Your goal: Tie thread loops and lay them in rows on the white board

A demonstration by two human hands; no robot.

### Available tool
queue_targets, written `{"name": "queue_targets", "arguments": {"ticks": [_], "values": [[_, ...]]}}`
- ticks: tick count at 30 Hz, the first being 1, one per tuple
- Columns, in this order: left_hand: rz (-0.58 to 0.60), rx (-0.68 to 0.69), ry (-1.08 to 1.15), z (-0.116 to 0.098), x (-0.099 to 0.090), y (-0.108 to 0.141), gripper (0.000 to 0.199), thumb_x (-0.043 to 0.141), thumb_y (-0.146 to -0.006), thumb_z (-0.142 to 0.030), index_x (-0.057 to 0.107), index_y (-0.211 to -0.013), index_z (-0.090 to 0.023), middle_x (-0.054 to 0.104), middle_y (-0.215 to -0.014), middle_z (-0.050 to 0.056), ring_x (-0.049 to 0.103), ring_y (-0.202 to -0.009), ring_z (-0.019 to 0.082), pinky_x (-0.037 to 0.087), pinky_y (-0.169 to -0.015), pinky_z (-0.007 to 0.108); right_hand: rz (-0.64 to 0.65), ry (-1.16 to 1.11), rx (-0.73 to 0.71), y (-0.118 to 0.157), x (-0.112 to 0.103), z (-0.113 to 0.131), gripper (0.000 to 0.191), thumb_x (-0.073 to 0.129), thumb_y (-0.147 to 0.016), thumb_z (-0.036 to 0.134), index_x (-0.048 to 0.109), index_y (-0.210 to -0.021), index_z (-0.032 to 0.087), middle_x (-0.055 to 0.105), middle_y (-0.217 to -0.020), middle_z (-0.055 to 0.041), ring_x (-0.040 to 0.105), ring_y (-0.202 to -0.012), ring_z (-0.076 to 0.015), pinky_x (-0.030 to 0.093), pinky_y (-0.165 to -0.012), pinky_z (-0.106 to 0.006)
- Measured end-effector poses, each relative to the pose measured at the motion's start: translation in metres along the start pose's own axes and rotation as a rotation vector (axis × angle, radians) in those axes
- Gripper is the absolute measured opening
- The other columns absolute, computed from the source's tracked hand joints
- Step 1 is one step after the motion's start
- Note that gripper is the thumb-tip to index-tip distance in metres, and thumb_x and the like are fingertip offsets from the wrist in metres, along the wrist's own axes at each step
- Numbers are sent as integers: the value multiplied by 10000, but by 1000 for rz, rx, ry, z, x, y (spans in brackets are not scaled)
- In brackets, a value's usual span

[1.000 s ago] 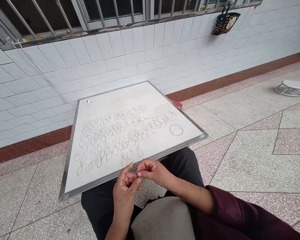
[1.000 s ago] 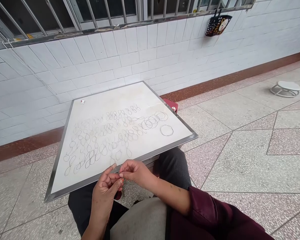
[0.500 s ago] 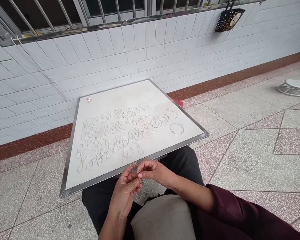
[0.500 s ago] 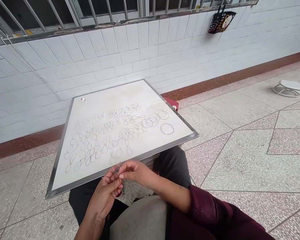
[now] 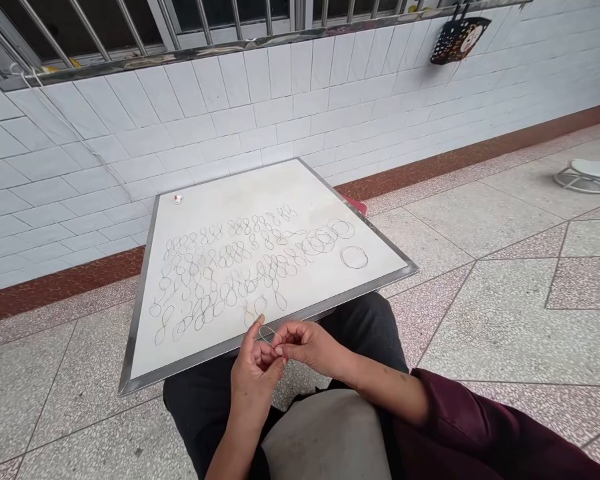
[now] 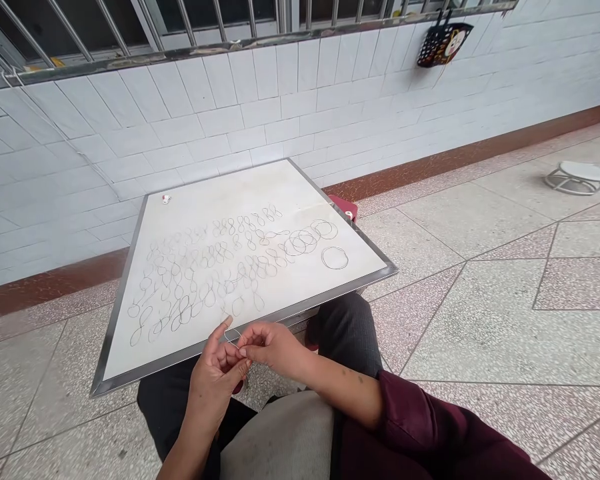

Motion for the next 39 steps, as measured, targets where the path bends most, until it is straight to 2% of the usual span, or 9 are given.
{"name": "queue_targets", "arguments": {"ticks": [5, 11, 18, 23, 29, 34, 39], "values": [[-60, 55, -46, -9, 3, 1, 848, 759, -724, -314, 394, -1489, -274, 676, -786, -13, 638, -656, 174, 515, -630, 311, -134, 20, -34, -2, -9, -2, 239, 765, -751, 390, 648, -807, 190, 629, -748, 22, 542, -631, -105, 436, -615, -257], [-163, 179, -324, -24, 4, -1, 763, 710, -794, -356, 409, -1492, -288, 662, -789, -11, 623, -647, 185, 521, -680, 345, -232, 10, -95, -1, -13, 3, 231, 758, -760, 390, 659, -814, 188, 619, -738, 15, 548, -658, -118, 446, -646, -269], [-192, 213, -397, -26, 5, 2, 696, 652, -849, -361, 400, -1495, -301, 688, -870, 17, 621, -691, 198, 513, -720, 372, -228, -30, -55, -5, -17, 1, 307, 797, -712, 443, 658, -812, 189, 624, -752, 11, 557, -692, -125, 446, -694, -282], [-205, 141, -277, -26, 0, 2, 688, 694, -818, -374, 457, -1457, -284, 662, -800, -1, 599, -685, 188, 496, -723, 348, -177, -108, -17, -7, -14, -1, 368, 830, -663, 476, 659, -832, 197, 639, -772, 12, 559, -689, -122, 457, -701, -284], [-180, 80, -156, -13, -2, -3, 753, 743, -766, -421, 470, -1444, -242, 615, -709, -30, 546, -599, 158, 474, -651, 306, -133, -61, 6, -8, -12, -2, 332, 830, -658, 443, 665, -798, 192, 645, -750, 16, 567, -698, -127, 450, -707, -283], [-223, 161, -290, -16, -2, -2, 680, 672, -832, -427, 459, -1463, -286, 599, -696, -34, 561, -606, 171, 474, -648, 307, -174, 67, 15, -11, -17, -6, 218, 782, -713, 362, 666, -787, 193, 636, -724, 19, 568, -685, -129, 437, -690, -279], [-266, 256, -495, -23, -1, 1, 579, 574, -890, -309, 473, -1458, -260, 635, -742, -1, 597, -678, 204, 487, -709, 339, -229, 90, 21, -14, -20, -10, 141, 751, -720, 282, 662, -790, 197, 651, -757, 9, 587, -701, -132, 446, -697, -279]]}}
Point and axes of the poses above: each hand's wrist, its own y-axis away from the middle knuckle, its own x-axis out of the palm, z = x × y, the point moved 9 cm from there along -y, towards the middle knuckle
